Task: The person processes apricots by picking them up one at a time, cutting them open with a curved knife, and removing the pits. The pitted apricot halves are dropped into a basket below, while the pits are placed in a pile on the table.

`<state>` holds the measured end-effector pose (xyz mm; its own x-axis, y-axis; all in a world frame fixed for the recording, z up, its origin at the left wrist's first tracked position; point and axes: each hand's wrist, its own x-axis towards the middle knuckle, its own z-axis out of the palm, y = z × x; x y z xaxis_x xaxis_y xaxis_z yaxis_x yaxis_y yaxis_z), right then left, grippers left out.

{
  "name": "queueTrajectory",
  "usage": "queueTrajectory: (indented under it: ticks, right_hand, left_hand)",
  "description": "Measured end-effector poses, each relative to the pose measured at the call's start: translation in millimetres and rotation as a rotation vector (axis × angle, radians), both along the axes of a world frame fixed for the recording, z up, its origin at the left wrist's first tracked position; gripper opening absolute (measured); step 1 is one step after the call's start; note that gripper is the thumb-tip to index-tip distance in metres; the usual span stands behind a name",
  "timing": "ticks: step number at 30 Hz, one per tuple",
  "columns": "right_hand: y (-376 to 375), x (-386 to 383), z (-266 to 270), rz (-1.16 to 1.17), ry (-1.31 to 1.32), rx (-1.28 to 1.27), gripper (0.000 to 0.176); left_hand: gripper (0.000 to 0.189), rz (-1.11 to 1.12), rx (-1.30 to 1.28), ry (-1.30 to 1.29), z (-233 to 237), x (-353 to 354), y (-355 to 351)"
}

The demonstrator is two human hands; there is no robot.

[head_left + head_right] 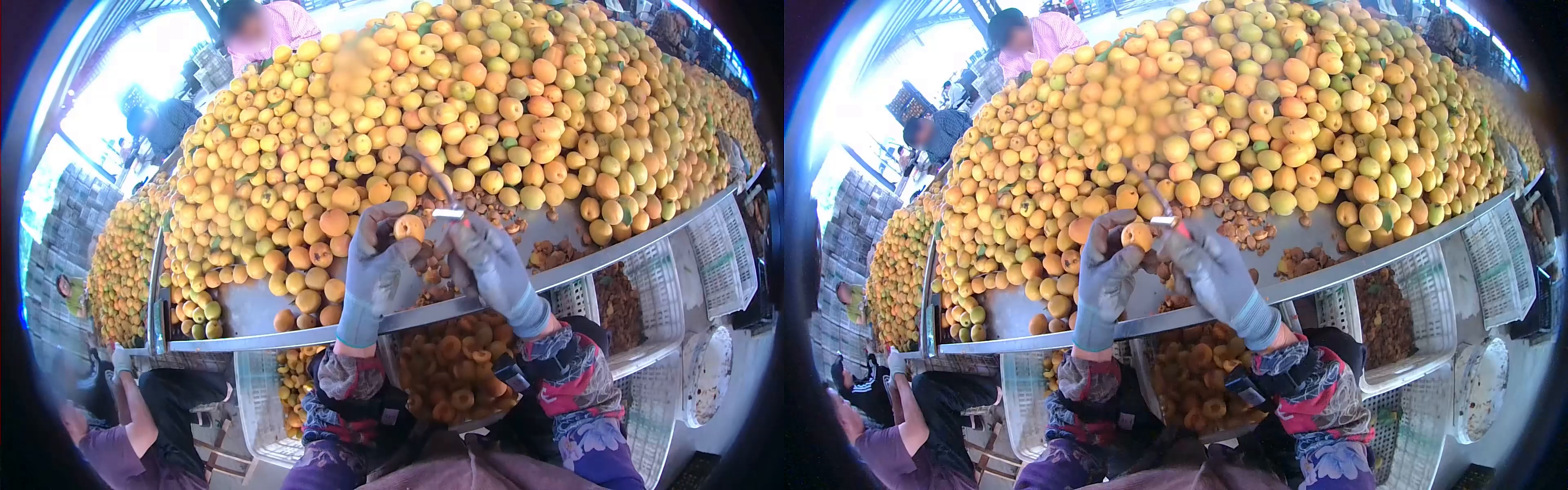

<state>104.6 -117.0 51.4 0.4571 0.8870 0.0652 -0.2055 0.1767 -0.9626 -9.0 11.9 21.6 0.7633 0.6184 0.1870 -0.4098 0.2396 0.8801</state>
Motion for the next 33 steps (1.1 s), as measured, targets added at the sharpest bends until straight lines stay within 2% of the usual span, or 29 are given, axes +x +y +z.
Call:
queueTrajectory:
  ticks: [1,3,4,6,10,12,15,19,28,33]
  right_hand:
    - [-1,-2,-2,-0.002,-0.006,0.001,0.038]
    - [-1,-4,-8,0.052,-0.12,0.033,0.024]
    - [-1,-3,-13,0.052,-0.198,-0.034,0.026]
    - [2,-6,-17,0.035,-0.252,0.016,0.026]
    - [0,-8,-18,0.024,-0.375,0.046,0.025]
    - [-1,-10,-17,0.026,-0.39,0.017,0.025]
    - [-1,-13,-16,0.01,-0.419,-0.005,0.025]
    - [0,-11,-16,-0.021,-0.438,0.079,0.025]
    - [-2,-11,-19,0.009,-0.493,-0.03,0.031]
    - [4,-13,-33,-0.022,-0.491,0.012,0.033]
  left_hand:
    - [0.048,-0.002,0.001,-0.006,-1,1,3]
    - [0.054,-0.031,0.081,-0.11,-3,2,7]
    - [0.054,-0.027,0.079,-0.113,-2,1,6]
    - [0.054,-0.082,-0.059,-0.172,6,-2,1]
    - [0.054,-0.056,-0.008,-0.177,5,-3,3]
    - [0.055,0.008,0.036,-0.147,2,-4,5]
    - [0.055,-0.029,0.005,-0.084,3,-8,7]
    - [0.053,-0.026,0.043,-0.111,3,-5,6]
    - [0.054,-0.038,-0.005,-0.143,-3,-2,8]
    - [0.053,-0.003,-0.027,-0.142,3,-2,3]
